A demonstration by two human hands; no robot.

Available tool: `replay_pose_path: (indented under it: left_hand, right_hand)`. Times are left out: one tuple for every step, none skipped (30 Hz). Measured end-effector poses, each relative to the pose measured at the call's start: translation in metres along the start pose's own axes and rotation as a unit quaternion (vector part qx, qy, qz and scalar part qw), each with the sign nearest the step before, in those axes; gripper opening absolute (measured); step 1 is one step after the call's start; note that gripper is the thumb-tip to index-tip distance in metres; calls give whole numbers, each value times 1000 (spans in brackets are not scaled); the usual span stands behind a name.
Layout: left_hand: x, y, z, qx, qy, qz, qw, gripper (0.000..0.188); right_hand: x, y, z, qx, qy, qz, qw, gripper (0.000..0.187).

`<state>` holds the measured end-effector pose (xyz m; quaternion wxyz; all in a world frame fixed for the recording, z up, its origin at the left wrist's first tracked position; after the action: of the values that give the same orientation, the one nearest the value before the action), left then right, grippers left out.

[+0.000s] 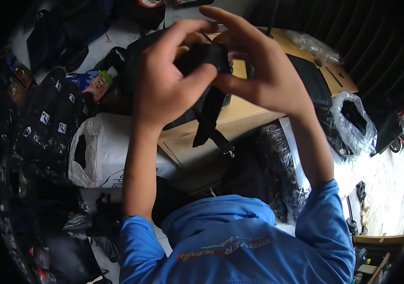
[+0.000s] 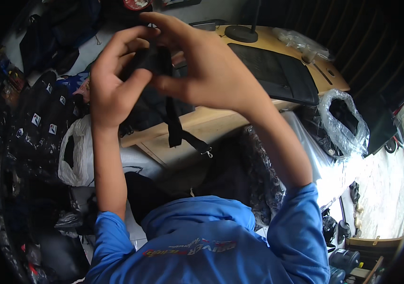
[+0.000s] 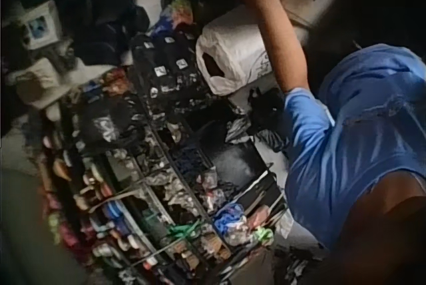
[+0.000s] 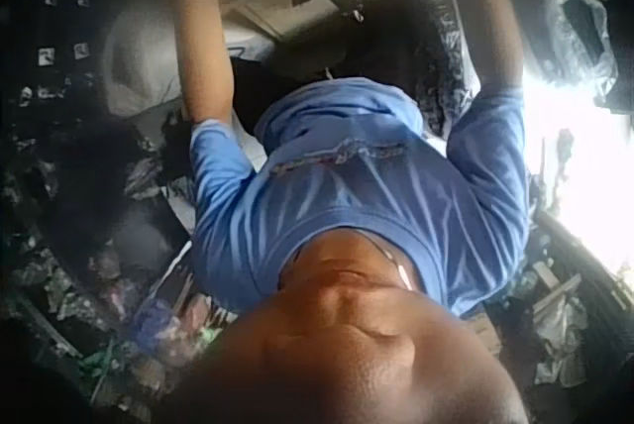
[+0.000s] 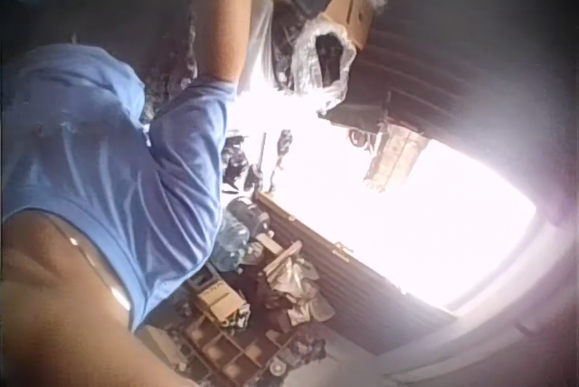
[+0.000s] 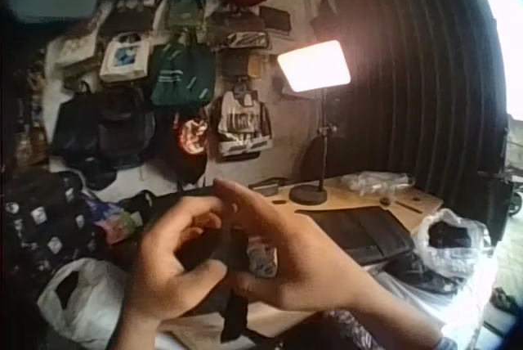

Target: The person places a black laptop sleeve into a clear plastic bag by hand, folds the bag over, and stacks the packaged item onto other similar items.

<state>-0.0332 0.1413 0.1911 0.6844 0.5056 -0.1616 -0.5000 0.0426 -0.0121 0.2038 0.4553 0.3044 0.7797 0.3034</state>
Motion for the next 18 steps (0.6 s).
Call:
replay_pose_path:
  left_hand:
    - [-6,-3,-1,-4,1,2,1000,35]
    - [-10,-7,-1,-27,-31,0,999,37]
    - [-12,-10,-1,-49,-64,-1,997,40]
    - [-12,-12,-3,-44,-84,2,995,42]
    - [-11,-15,-3,-43,-85,3,995,42]
    - [-8,-18,-5,-68,-92,15,993,42]
    - [-7,-23,-8,-95,-97,27,990,42]
    - [-5,-27,-14,-81,-100,43,991,42]
    - [-3,-31,-16,-82,-101,44,991,42]
    - [0,-33,-17,-85,-123,63,987,42]
    - [2,-35,-18,-89,-145,81,982,42]
    - [3,-35,-18,-89,-146,81,982,42]
    - [5,-36,-19,-104,-153,94,978,41]
    - [6,-37,-19,-118,-159,106,974,41]
    - [5,-37,-19,-120,-159,105,974,41]
    - [5,-35,-17,-117,-163,111,973,40]
    - [5,-33,-17,-114,-166,117,973,40]
    - [5,-31,-17,-115,-166,116,972,40]
  right_hand:
    - [-2,8,-8,1,3,-3,1000,71]
    - [-7,18,-20,39,62,-47,996,67]
    - [-8,23,-25,76,119,-90,986,64]
    - [-7,22,-23,-30,61,-131,989,81]
    - [-7,26,-16,-30,60,-132,989,81]
    - [-7,30,-7,15,98,-143,985,79]
    - [-4,34,-5,61,138,-154,977,77]
    - [-3,35,-6,62,138,-155,976,77]
    - [-4,36,-11,44,128,-151,979,76]
    - [-4,37,-17,27,119,-148,981,76]
    - [-3,37,-22,27,119,-149,981,76]
    - [-1,37,-26,32,105,-140,984,75]
    - [0,37,-28,38,92,-130,986,73]
    - [-1,36,-27,39,93,-130,986,73]
    - [-3,35,-25,17,75,-141,987,73]
    - [-4,33,-24,-6,57,-153,987,73]
    - [-5,31,-22,-5,58,-153,987,73]
    - [-6,29,-21,-15,18,-151,988,74]
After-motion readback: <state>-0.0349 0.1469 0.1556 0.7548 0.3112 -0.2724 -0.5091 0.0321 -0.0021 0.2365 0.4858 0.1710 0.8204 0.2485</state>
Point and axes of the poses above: each hand's wrist, its own y-axis towards the middle knuckle, its own x-axis out of the palm, z = x × y, the point moved 1 cm from there along y, towards the middle knuckle, and after that the axes turned 1 degree about -z, right-handed, at the moved point
